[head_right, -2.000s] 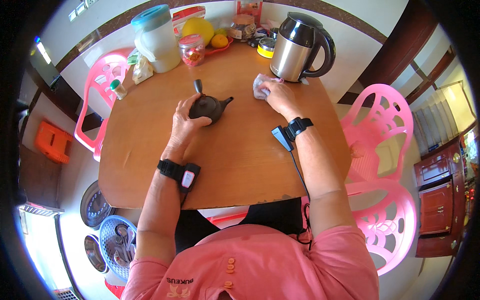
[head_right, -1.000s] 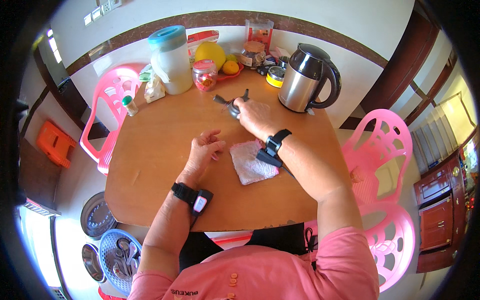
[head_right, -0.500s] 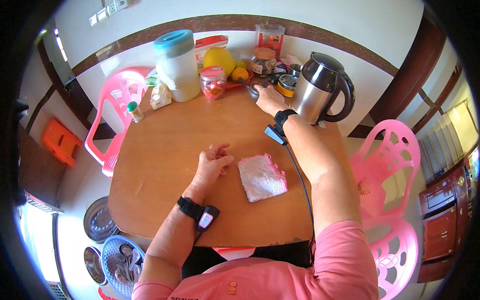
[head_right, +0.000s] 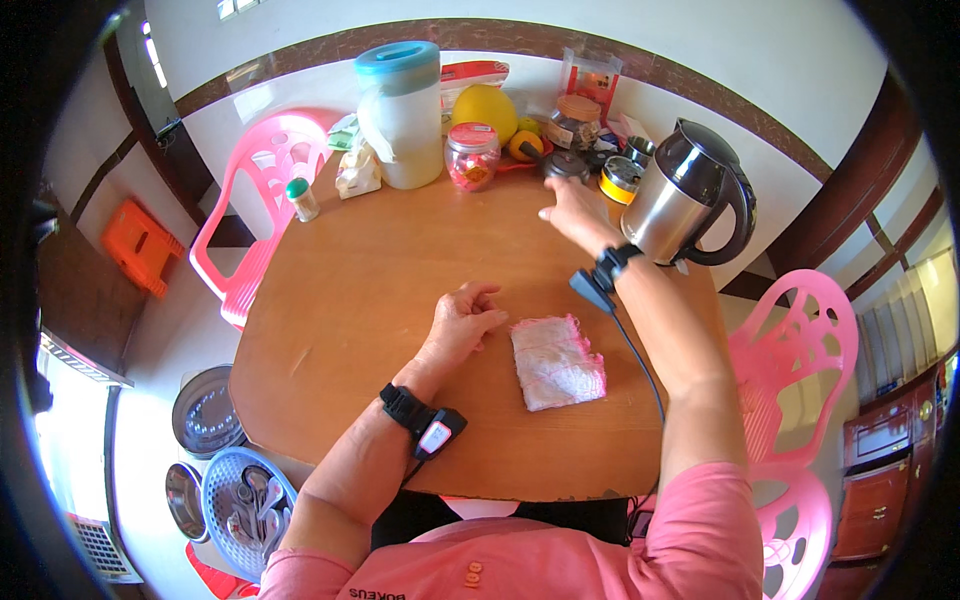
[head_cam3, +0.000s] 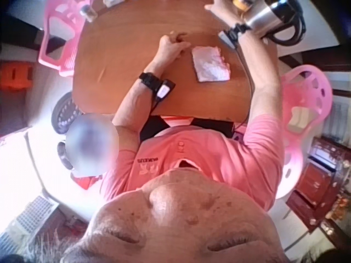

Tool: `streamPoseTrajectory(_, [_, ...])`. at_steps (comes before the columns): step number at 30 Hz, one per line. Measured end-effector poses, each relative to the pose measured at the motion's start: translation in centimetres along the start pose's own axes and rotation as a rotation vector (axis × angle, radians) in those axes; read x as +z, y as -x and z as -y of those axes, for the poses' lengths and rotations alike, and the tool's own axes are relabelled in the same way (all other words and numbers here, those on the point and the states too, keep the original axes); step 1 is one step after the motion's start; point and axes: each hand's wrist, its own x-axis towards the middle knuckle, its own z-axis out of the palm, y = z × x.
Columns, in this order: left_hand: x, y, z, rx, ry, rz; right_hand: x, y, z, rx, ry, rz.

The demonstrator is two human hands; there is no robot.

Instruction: The person wipes a stainless steel kettle, a small black object, a plastic pitcher, and two white spoons with a cloth on a wooden table. The person handles each item one at a time, wiping surfaces and placing them back on the table.

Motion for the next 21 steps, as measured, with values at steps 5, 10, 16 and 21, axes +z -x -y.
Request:
streamPoseTrajectory(5, [0.0,0.1,-0.1,-0.009,0.055,-0.018,-2.0,12.3,5.2,-0.209,-0.031,0.222])
streamPoseTrajectory(10, [0.3,0.2,-0.2,-0.017,0.137,-0.075,-1.5,21.6,6.2,-0.438,0.220,0.284])
streamPoseTrajectory(16, [0.3,0.2,-0.3,0.023,0.137,-0.088,-0.4,18.1,1.9,-0.430,0.173,0.110])
streamPoseTrajectory(21, [0.0,0.1,0.0,-0.011,0.153,-0.075,2.4,10.1,1.0,-0.242,0.217,0.218])
